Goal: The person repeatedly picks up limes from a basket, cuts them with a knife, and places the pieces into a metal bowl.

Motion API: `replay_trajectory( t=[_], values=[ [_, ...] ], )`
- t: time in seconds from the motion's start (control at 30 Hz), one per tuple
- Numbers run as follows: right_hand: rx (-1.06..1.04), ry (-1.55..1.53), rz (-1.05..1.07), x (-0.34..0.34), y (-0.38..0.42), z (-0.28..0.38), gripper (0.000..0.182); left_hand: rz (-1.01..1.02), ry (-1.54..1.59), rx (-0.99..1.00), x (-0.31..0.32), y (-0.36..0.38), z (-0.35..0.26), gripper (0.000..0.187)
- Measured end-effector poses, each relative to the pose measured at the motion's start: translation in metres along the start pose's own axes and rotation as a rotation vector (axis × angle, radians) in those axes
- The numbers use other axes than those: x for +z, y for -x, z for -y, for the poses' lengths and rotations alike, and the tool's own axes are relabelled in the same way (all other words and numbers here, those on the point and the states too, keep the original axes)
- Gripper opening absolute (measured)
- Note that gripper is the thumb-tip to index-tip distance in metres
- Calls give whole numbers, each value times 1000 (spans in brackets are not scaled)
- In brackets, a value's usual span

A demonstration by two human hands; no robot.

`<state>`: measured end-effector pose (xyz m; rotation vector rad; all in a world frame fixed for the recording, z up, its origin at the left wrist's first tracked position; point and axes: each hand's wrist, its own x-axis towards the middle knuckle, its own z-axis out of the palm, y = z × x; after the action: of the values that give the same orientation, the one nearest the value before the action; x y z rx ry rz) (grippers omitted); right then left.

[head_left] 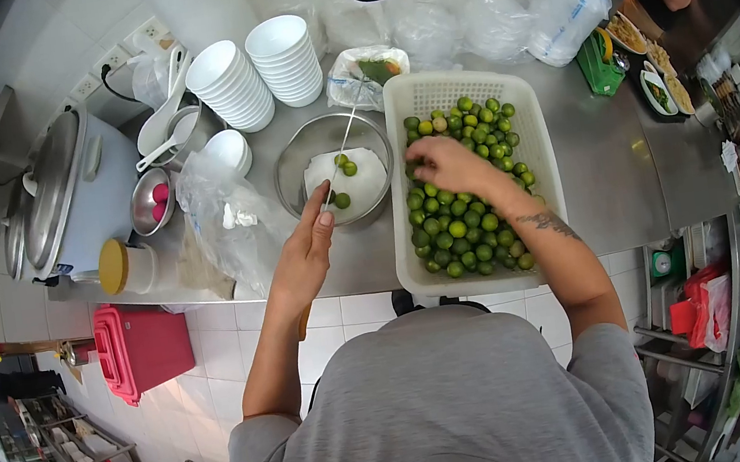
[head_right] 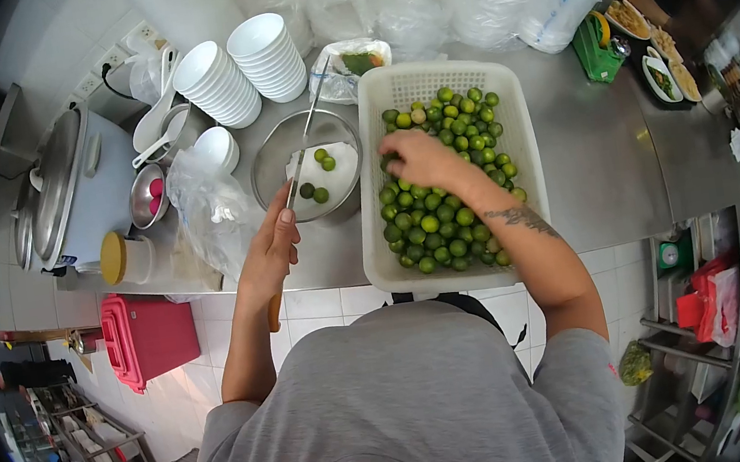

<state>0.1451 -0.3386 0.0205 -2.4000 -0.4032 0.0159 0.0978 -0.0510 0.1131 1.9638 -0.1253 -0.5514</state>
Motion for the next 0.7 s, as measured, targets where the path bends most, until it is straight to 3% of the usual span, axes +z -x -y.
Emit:
replay_trajectory(
  t=[0.17,0.27,0.37,0.5,0.63,0.7],
  values=[
    [-39,323,28,19,-1,14,19,100,12,-51,4,1,-13,54],
    [-29,300,-51,14,0,6,22,91,30,99,18,3,-14,54],
    [213,-263,36,-10,3,7,25,86,52,174,30,4,-13,54],
    [146,-271,-47,-20,17,-3,26,110,32,163,50,8,-20,53],
    [358,-1204,-65,-41,24,2,24,102,-5,206,65,9,-21,53],
    [296,-1345,-57,-51,32,6,26,67,-76,240,71,7,-17,55]
  ],
)
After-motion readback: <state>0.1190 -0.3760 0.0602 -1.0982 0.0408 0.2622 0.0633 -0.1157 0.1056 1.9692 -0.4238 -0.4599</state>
